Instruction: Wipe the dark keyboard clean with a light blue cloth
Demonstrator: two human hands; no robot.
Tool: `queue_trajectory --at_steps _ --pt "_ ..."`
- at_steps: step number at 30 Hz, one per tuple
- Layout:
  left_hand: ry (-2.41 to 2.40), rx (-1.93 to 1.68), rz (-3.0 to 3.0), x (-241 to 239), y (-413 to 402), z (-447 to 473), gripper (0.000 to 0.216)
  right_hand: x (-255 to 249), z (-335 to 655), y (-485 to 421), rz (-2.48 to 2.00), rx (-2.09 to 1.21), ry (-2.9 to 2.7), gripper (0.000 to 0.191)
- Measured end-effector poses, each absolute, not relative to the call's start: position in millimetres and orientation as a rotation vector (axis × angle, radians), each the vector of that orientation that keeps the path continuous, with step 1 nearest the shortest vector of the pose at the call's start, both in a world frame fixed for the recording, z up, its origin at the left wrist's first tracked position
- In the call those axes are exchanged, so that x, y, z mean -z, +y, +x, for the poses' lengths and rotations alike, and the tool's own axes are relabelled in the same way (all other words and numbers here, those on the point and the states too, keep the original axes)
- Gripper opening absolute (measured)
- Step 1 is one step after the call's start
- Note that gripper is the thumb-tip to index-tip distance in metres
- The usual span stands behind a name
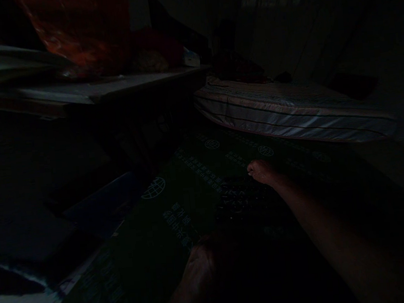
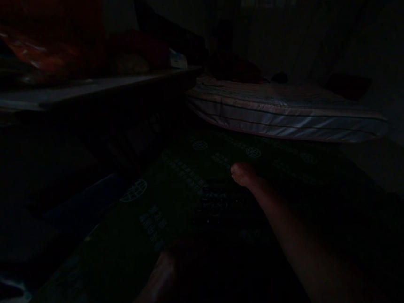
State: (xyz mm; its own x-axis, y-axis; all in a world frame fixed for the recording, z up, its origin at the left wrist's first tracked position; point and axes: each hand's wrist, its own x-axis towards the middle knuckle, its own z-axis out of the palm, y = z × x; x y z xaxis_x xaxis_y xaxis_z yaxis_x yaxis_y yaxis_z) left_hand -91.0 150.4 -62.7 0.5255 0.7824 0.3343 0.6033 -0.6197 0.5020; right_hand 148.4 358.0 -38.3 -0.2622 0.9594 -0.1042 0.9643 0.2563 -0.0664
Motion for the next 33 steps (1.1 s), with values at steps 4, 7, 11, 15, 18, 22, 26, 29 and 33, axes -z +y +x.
queue_trajectory --at_steps 4,7,11,15,18,22,26,29,33 --pt "1.149 -0.753 2.459 61 152 -90 0.033 34 148 357 1.853 0.14 2.484 0.016" --pt "1.155 -0.709 2.455 62 152 -87 0.029 26 149 352 1.847 0.12 2.535 0.017" --pt "1.173 -0.647 2.446 65 152 -84 0.021 15 151 329 1.824 0.123 2.637 0.017" --pt "1.191 -0.637 2.454 65 153 -83 0.023 12 151 278 1.751 0.302 2.952 0.011" --pt "1.192 -0.644 2.479 62 153 -82 0.024 20 150 230 1.73 0.466 3.082 0.012" --pt "1.157 -0.647 2.49 56 153 -81 0.024 33 147 179 1.777 0.668 3.082 0.013" --pt "1.169 -0.639 2.494 54 153 -80 0.025 41 139 154 1.791 0.728 3.034 0.014" --pt "1.166 -0.618 2.511 56 155 -79 0.024 42 132 148 1.776 0.684 3.04 0.015" --pt "1.149 -0.625 2.521 56 155 -78 0.024 42 126 147 1.705 0.595 3.072 0.016"
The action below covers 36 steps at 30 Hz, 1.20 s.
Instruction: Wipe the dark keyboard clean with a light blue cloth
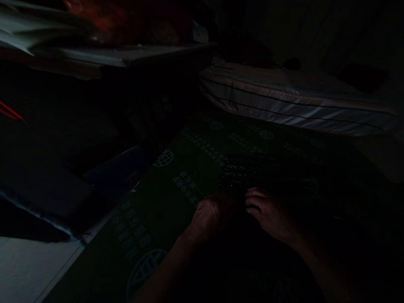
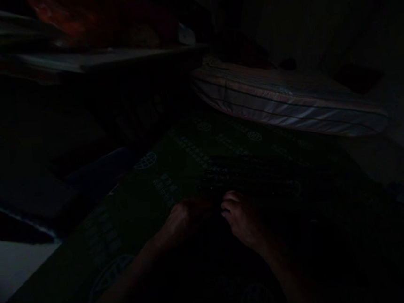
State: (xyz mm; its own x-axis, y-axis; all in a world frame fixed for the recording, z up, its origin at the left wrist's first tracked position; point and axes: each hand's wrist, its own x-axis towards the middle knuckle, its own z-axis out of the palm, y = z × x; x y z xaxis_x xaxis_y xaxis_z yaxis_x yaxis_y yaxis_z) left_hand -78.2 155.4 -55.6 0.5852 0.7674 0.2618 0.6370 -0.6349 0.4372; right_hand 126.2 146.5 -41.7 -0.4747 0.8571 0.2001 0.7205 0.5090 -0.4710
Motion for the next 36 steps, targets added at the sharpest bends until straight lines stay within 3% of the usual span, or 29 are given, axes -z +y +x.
queue_trajectory --at_steps 36 --pt "1.188 -0.591 2.516 45 150 -77 0.024 14 105 143 -1.685 -0.323 -2.66 0.018"
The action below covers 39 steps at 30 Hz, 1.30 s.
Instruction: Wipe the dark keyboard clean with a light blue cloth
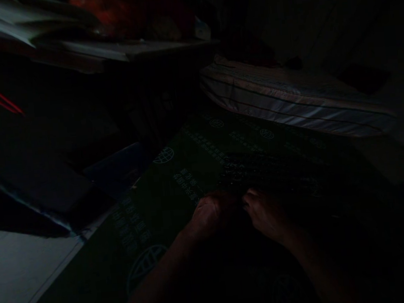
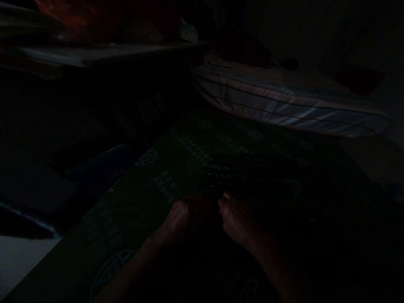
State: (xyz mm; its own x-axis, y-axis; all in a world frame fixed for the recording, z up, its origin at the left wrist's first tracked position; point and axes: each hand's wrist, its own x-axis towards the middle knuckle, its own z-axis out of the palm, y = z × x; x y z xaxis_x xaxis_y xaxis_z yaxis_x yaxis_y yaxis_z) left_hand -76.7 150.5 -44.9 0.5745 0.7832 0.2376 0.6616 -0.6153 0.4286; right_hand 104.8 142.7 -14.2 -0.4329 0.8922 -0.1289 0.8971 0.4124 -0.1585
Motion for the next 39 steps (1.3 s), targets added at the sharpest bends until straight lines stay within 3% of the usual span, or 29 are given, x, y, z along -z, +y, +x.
queue_trajectory --at_steps 6,13,39 --pt "1.185 -0.597 2.521 48.0 151.1 -76.8 0.025 11.2 105.0 144.7 1.681 0.426 2.597 0.015" --pt "1.197 -0.614 2.504 50.2 151.1 -76.9 0.024 5.6 100.4 143.1 1.61 0.266 2.567 0.02" --pt "1.185 -0.527 2.518 45.0 150.2 -76.7 0.021 5.1 100.5 146.1 1.563 0.309 2.561 0.019"
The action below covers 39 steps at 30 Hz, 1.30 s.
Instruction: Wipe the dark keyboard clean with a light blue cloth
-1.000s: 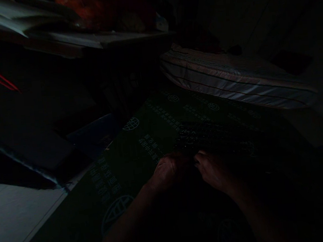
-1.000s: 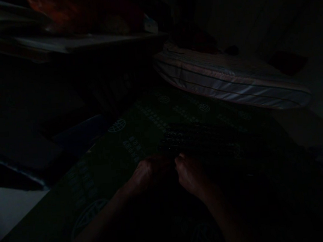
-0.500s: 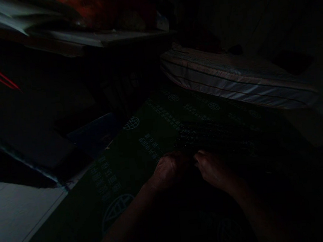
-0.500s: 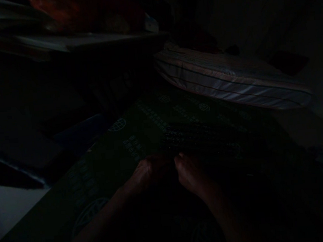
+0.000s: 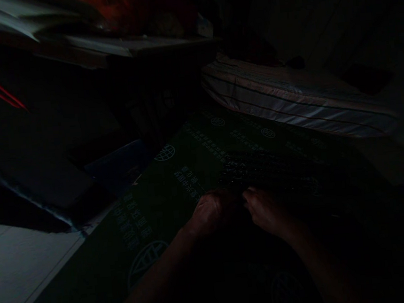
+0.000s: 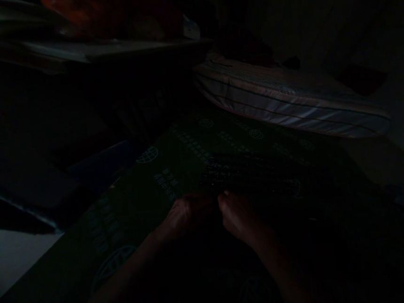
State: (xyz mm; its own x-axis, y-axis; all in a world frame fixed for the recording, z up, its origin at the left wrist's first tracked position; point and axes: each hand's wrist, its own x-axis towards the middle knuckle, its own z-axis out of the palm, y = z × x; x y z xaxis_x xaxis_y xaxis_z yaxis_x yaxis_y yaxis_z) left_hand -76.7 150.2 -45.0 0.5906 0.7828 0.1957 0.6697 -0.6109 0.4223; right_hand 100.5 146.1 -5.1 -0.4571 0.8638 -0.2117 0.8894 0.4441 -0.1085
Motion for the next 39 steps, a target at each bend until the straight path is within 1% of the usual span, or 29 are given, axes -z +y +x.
queue_trajectory --at_steps 3,7,9,19,22,25,28,31,34,39 --pt "1.188 -0.533 2.524 44 150 -76 0.021 7 102 147 1.577 0.28 2.554 0.018" --pt "1.199 -0.526 2.53 46 150 -76 0.022 9 109 150 1.624 0.436 2.577 0.013" --pt "1.197 -0.541 2.535 47 151 -76 0.022 8 111 151 1.628 0.449 2.571 0.012" --pt "1.193 -0.545 2.53 44 151 -76 0.023 4 104 146 1.567 0.255 2.576 0.019" --pt "1.185 -0.562 2.542 46 151 -76 0.023 7 109 150 1.609 0.373 2.614 0.015" --pt "1.199 -0.554 2.559 47 152 -76 0.022 13 119 156 1.708 0.644 2.641 0.01" --pt "1.173 -0.559 2.556 46 151 -76 0.023 18 127 158 1.796 0.834 2.676 0.01" --pt "1.176 -0.653 2.504 46 151 -77 0.021 21 131 158 1.834 0.963 2.701 0.01" --pt "1.231 -0.782 2.398 50 152 -79 0.019 21 130 156 1.837 1.015 2.698 0.01" --pt "1.367 -0.841 2.276 53 155 -84 0.02 21 125 152 1.767 0.907 2.729 0.01"
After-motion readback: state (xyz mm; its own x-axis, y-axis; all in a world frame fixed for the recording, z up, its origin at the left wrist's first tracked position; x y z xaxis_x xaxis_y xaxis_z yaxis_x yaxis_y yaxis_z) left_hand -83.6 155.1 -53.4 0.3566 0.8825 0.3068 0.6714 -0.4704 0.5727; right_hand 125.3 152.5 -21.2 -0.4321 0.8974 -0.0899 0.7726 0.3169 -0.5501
